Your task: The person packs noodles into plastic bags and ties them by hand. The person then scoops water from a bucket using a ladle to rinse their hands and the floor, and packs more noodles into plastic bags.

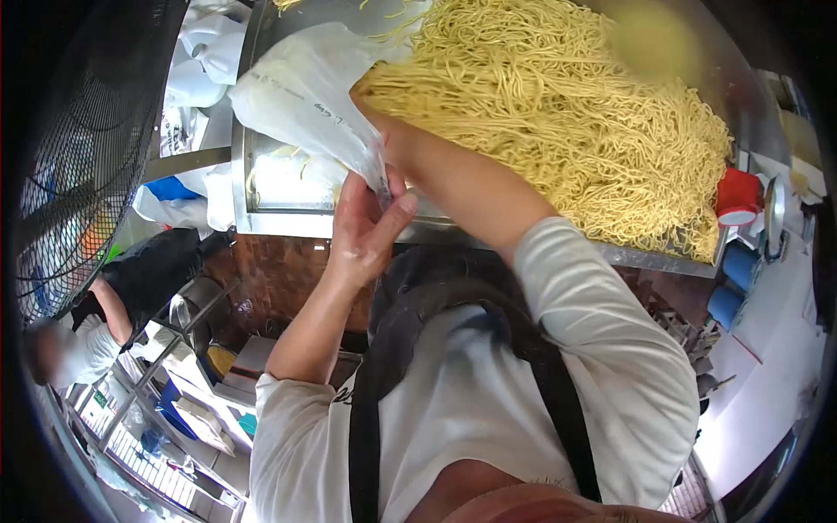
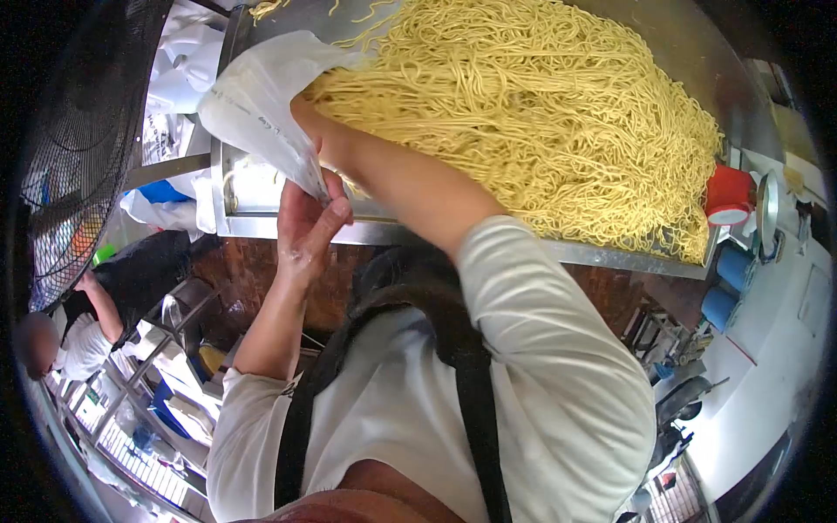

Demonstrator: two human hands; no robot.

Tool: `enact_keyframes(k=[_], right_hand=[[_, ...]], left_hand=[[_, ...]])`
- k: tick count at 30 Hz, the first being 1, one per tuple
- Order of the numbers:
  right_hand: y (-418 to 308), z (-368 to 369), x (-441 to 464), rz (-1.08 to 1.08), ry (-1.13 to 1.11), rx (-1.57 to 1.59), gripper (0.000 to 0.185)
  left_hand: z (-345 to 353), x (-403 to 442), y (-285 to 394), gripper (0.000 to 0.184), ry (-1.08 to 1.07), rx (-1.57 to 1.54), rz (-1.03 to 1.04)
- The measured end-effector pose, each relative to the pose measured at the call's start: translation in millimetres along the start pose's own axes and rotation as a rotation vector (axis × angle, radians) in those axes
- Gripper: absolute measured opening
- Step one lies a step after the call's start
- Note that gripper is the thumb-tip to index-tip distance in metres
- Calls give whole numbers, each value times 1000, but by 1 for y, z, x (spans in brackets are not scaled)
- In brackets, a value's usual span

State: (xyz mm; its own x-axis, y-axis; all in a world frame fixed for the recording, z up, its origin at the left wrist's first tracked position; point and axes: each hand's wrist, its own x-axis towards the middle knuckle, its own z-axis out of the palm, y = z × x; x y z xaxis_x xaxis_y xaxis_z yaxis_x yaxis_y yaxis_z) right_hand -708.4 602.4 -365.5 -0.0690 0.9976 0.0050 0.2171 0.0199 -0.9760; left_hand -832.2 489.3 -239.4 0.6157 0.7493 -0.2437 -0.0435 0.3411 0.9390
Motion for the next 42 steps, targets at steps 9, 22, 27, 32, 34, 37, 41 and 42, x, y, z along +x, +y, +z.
enact_keyframes(k=[9,22,27,32,34,37,41,42], right_hand=[[46,-85,-132,46,231,-1222,66],[-69,-22,-16,27,-192,-225,65],[30,-85,-96,143,53,-1161,82],[123,-59,-51,252,13,-131,47],[112,-26,-39,-6,-18,506,34],[17,3,-46,173,-317,1259,37],[-29,1,-26,-154,-111,1014,36],[-22,-8,-22,111,-138,863,36]], left_hand=[[-45,32,-12,59,268,-254,-7],[3,50,30,60,184,-272,147],[-50,56,5,55,241,-422,143],[18,62,3,51,322,-431,-18],[47,49,22,52,185,-415,56],[62,33,44,51,128,-496,102],[35,47,70,47,121,-598,164],[17,57,66,50,119,-564,200]])
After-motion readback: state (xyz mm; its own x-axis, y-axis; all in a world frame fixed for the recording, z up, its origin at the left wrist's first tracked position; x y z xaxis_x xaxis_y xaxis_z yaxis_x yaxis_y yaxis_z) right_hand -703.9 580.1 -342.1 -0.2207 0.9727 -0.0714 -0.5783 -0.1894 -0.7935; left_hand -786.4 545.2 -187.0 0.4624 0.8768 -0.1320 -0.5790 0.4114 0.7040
